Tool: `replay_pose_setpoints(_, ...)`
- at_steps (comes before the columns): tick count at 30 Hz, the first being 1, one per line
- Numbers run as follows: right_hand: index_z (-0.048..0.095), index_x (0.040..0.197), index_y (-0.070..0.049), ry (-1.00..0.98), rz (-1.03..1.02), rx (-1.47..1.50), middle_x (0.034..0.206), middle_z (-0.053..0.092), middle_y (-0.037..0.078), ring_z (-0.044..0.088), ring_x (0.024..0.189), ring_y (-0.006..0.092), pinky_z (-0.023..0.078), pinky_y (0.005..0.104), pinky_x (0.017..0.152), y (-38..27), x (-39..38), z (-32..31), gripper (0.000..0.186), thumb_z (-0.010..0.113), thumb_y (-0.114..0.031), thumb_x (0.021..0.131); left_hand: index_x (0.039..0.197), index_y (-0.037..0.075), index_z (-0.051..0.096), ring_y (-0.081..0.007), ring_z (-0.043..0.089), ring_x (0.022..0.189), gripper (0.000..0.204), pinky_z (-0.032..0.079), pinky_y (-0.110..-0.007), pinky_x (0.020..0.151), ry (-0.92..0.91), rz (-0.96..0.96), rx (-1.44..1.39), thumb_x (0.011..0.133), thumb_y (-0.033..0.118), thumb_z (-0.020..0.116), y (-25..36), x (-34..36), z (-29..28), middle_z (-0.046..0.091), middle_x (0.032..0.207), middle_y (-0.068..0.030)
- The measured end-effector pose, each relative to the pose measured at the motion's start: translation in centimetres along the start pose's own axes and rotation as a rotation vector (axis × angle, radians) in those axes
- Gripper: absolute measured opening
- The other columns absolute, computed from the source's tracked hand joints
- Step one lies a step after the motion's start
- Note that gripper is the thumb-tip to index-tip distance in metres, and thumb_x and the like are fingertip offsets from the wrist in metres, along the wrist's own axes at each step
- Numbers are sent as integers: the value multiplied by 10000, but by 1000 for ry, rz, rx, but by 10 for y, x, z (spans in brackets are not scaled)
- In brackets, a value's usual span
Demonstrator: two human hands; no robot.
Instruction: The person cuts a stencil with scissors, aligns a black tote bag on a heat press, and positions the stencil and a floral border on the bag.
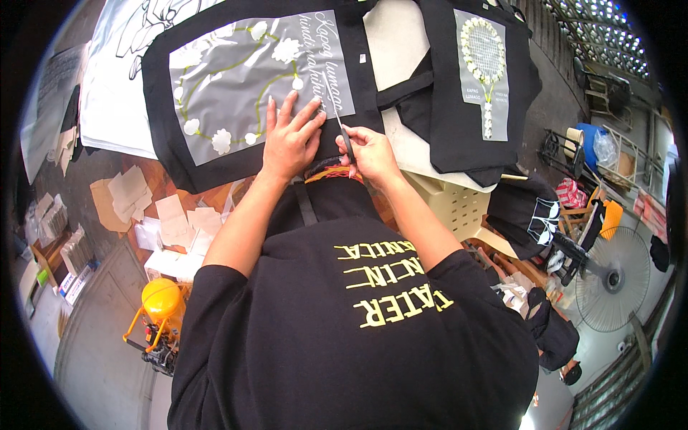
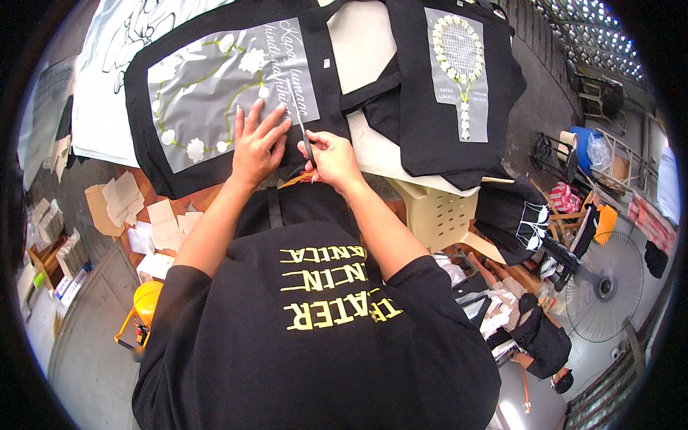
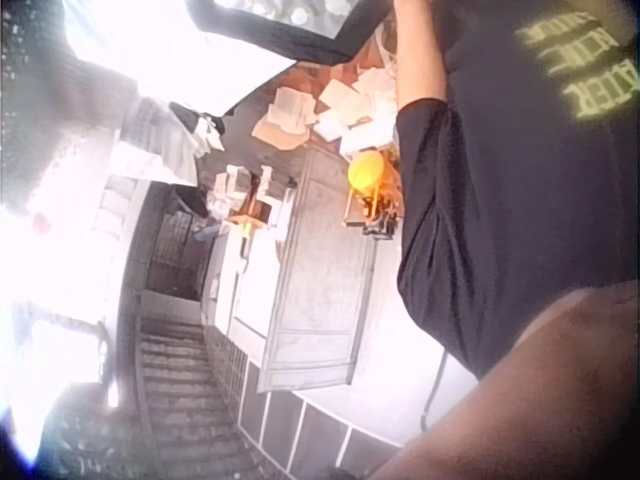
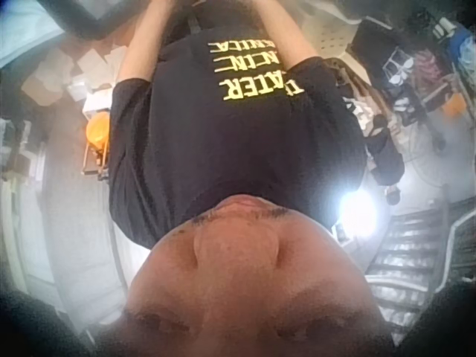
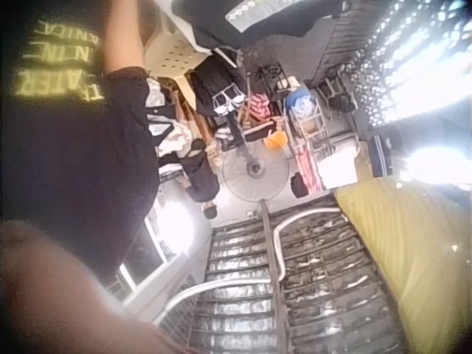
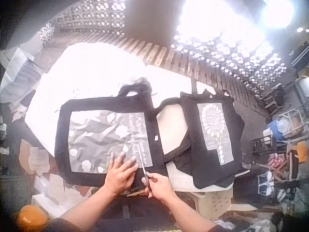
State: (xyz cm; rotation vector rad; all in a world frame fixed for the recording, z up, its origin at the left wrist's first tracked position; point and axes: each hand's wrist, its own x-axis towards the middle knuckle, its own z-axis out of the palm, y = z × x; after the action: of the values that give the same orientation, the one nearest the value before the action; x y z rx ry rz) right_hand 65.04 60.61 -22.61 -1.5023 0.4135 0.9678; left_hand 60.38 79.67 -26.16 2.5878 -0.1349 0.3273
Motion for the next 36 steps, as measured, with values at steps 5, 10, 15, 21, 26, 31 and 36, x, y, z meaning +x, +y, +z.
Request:
replay_pose_setpoints(5, 649, 1187, 11, -49, -18, 82, 825, 643, 33, 607, 604, 88, 483, 220, 429, -8, 6, 3, 261, 682, -138, 975, 1164, 183, 714, -335, 409, 1426, 337, 200, -645, 1186, -5, -4, -1, 828, 172, 732, 0, 0, 0, 593, 1411, 21)
replay_pose_setpoints(10, 655, 1172, -3, -44, 1, 90, 822, 634, 27, 613, 613, 98, 489, 221, 438, -13, 13, 5, 248, 687, -151, 975, 1166, 184, 711, -339, 411, 1422, 346, 203, -645, 1184, -9, -10, -2, 821, 169, 732, 1, 1, -1, 592, 1410, 20)
replay_pose_setpoints(15, 591, 1310, 31, -59, 9, 142, 836, 632, 33, 593, 609, 83, 470, 222, 431, -15, 16, 5, 421, 719, -145, 949, 1156, 177, 714, -341, 414, 1418, 346, 204, -647, 1183, -4, 5, -3, 811, 164, 730, 0, 2, -1, 592, 1406, 14)
replay_pose_setpoints(21, 613, 1266, 25, -82, 7, 127, 835, 632, 29, 592, 605, 78, 466, 216, 425, -16, 21, 4, 384, 726, -157, 947, 1152, 171, 715, -345, 417, 1414, 347, 197, -653, 1183, -6, 6, 8, 806, 163, 728, 0, 3, 0, 592, 1405, 6)
replay_pose_setpoints(26, 637, 1174, 6, -95, 1, 146, 821, 633, 29, 605, 608, 93, 482, 226, 434, -18, 20, 4, 290, 715, -173, 959, 1152, 173, 717, -344, 414, 1417, 345, 194, -649, 1185, -10, 7, 6, 806, 163, 725, 1, 3, -3, 591, 1406, 4)
replay_pose_setpoints(31, 645, 1136, -3, -88, 0, 152, 818, 635, 29, 611, 610, 101, 477, 225, 437, -23, 27, 5, 257, 711, -181, 963, 1157, 176, 720, -343, 408, 1424, 353, 196, -645, 1186, -14, 6, 11, 804, 160, 726, 1, 2, -2, 594, 1403, 2)
replay_pose_setpoints(36, 646, 1132, 0, -75, -2, 106, 817, 638, 32, 612, 603, 99, 474, 220, 437, -26, 28, 5, 257, 717, -175, 957, 1150, 180, 721, -340, 407, 1427, 354, 194, -640, 1184, -14, 0, 7, 796, 157, 732, 0, 2, -1, 600, 1397, 4)
